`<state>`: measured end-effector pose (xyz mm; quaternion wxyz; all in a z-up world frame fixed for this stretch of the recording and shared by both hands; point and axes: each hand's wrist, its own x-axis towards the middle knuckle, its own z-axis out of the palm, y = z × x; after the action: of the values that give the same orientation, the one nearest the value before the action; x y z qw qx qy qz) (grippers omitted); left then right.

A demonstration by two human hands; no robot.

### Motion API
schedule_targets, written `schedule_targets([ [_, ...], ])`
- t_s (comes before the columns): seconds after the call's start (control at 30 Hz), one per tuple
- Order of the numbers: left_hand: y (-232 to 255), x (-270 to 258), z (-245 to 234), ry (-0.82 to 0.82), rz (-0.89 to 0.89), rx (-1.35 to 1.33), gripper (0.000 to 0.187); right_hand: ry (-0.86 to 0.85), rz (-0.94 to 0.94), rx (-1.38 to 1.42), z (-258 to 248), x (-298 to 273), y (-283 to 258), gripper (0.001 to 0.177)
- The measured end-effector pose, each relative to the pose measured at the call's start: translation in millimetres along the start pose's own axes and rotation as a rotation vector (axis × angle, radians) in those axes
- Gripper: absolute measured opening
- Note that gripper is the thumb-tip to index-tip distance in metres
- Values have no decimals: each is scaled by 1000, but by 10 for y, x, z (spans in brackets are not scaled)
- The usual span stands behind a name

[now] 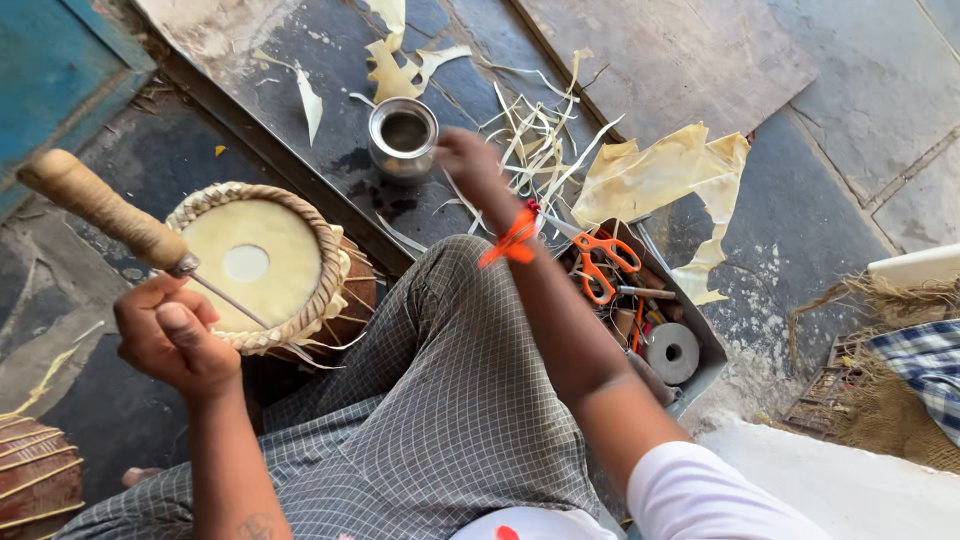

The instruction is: The person sits on the floor and repairs a traditional drum by weaving a rope around its rim. They use a metal hook tool to pull the rope through the existing weave and a wooden mallet to tighten the tension. The person works methodically around the drum's circumference.

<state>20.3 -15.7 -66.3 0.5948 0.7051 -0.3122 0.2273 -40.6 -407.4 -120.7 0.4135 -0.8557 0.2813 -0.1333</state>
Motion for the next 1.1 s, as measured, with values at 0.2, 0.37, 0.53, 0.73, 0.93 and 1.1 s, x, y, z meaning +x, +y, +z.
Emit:
schedule_targets([
  [0.2,-36,-20,-14,4,22,74,53,-21,314,-599,119,152,1539,45],
  [0.37,-32,-64,-24,-22,-12,112,51,103,380,-495,292,171,1567,36],
  [0.53,-73,-77,-30,-14,-24,89,48,107,332,-215,100,188,1497,28],
  [0.73,-68,-42,-4,-11,-29,29,38,129,74,238,-384,20,1212,25],
  [0.93,-3,-48,-12,5,-52,50,29,-231,82,717,-963,-397,230,33],
  [1.1,28,-7,1,29,22,96,24,-419,70,854,-894,-399,-104,39],
])
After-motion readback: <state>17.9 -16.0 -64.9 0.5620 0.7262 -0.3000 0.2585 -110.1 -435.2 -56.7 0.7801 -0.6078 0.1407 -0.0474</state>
